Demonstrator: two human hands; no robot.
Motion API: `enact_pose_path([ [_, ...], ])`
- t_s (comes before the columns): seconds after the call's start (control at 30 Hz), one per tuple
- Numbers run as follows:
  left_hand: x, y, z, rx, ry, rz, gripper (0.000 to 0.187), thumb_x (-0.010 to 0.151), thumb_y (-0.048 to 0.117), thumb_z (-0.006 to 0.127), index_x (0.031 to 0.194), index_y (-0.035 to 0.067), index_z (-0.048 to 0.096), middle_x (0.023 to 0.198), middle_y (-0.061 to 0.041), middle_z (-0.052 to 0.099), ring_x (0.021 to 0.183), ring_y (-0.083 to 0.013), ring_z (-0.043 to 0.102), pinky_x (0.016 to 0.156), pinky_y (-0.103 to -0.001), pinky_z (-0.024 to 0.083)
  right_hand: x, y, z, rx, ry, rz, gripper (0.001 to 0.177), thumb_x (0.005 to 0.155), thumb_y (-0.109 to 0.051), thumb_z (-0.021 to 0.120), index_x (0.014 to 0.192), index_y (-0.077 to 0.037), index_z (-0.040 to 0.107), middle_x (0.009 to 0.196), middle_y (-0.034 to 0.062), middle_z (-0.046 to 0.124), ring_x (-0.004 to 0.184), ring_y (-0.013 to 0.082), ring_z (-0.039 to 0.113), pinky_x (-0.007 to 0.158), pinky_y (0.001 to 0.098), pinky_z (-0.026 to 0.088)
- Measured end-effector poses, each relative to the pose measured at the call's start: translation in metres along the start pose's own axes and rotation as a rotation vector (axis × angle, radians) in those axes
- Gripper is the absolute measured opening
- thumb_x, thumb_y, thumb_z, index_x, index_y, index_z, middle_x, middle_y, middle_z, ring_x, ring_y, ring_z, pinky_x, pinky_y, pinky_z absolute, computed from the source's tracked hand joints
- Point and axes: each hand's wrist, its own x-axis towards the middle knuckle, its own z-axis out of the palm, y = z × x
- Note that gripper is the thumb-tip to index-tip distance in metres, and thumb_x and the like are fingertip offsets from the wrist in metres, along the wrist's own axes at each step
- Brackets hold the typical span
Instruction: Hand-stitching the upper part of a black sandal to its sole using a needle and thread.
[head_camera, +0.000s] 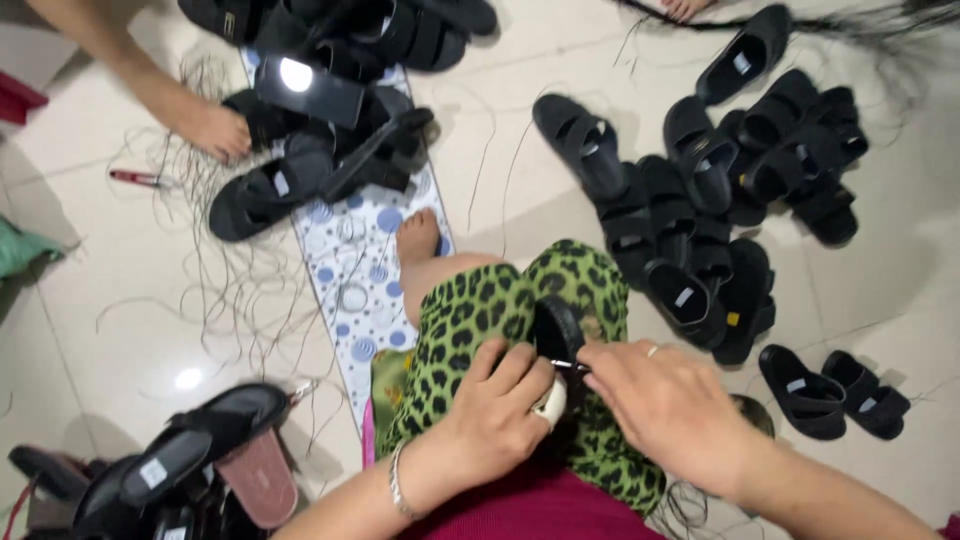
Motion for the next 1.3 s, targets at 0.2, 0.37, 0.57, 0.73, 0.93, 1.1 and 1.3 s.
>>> enact_pose_path([
  [0.2, 0.001, 0.002, -0.006, -1.444, -0.193, -0.732, 0.017, 0.09, -0.003, 0.072, 0.106, 0.0, 0.07, 0.099, -0.007, 0.073, 0.087, -0.0146, 0.068, 0.086, -0.027, 0.058, -0.006, 0.006, 0.01, 0.066, -0.095, 0.024, 0.029, 0.088, -0.013, 0.064, 0.116, -0.011, 0.057, 0.076, 0.0063, 0.067, 0.054, 0.0244, 0.066, 0.047, 0.0373, 0.054],
  [0.37, 0.005, 0.003, 0.0, -0.563, -0.397, -0.774, 0.039, 0.083, -0.001, 0.064, 0.121, 0.004, 0.058, 0.082, -0.009, 0.07, 0.066, -0.0255, 0.07, 0.062, -0.034, 0.059, -0.013, 0.003, 0.018, -0.001, 0.093, -0.041, 0.031, 0.088, -0.015, 0.07, 0.116, -0.004, 0.063, 0.093, 0.0092, 0.074, 0.06, 0.02, 0.071, 0.047, 0.0325, 0.056],
  [0.57, 0.009, -0.005, -0.006, -0.538, -0.215, -0.75, 0.046, 0.086, 0.0, 0.065, 0.13, 0.006, 0.057, 0.075, -0.003, 0.065, 0.06, -0.0185, 0.066, 0.058, -0.03, 0.055, -0.05, 0.067, -0.031, 0.067, -0.285, 0.169, 0.048, 0.086, -0.038, 0.064, 0.134, -0.043, 0.064, 0.12, -0.0069, 0.078, 0.073, 0.0108, 0.085, 0.058, 0.0276, 0.073],
  [0.73, 0.017, 0.002, -0.002, -0.319, -0.294, -0.587, 0.074, 0.084, 0.015, 0.073, 0.148, -0.004, 0.04, 0.098, -0.017, 0.068, 0.078, -0.03, 0.069, 0.068, -0.036, 0.057, -0.063, 0.084, 0.039, 0.922, -0.297, 0.494, 0.042, 0.08, -0.027, 0.079, 0.121, -0.018, 0.072, 0.092, 0.0001, 0.086, 0.045, 0.0085, 0.059, 0.041, 0.0226, 0.048],
  [0.93, 0.002, 0.008, 0.002, -0.543, 0.04, -0.836, 0.04, 0.09, 0.01, 0.061, 0.129, 0.002, 0.062, 0.066, -0.002, 0.057, 0.052, -0.0197, 0.054, 0.05, -0.031, 0.046, -0.126, 0.172, 0.207, 1.843, -0.341, 0.485, 0.022, 0.096, -0.01, 0.053, 0.078, 0.003, 0.058, 0.089, 0.0169, 0.062, 0.058, 0.0227, 0.05, 0.053, 0.038, 0.042],
  [1.1, 0.004, 0.007, -0.017, -0.962, 0.15, -1.123, 0.037, 0.092, 0.008, 0.064, 0.128, 0.007, 0.063, 0.064, 0.009, 0.046, 0.055, -0.0036, 0.04, 0.053, -0.018, 0.034, -0.174, 0.276, 0.258, 1.784, -0.366, 0.287, 0.005, 0.09, -0.008, 0.059, 0.093, -0.004, 0.057, 0.088, 0.0169, 0.064, 0.079, 0.0264, 0.063, 0.072, 0.0418, 0.054],
  [1.3, 0.002, 0.017, -0.021, -0.906, 0.033, -0.936, 0.037, 0.09, 0.012, 0.069, 0.125, 0.005, 0.063, 0.066, 0.006, 0.051, 0.055, -0.0057, 0.045, 0.053, -0.021, 0.039, -0.096, 0.137, 0.18, 0.622, 0.044, -0.107, 0.045, 0.061, -0.033, 0.099, 0.101, -0.024, 0.081, 0.085, -0.005, 0.078, 0.057, 0.0063, 0.072, 0.047, 0.0191, 0.059],
])
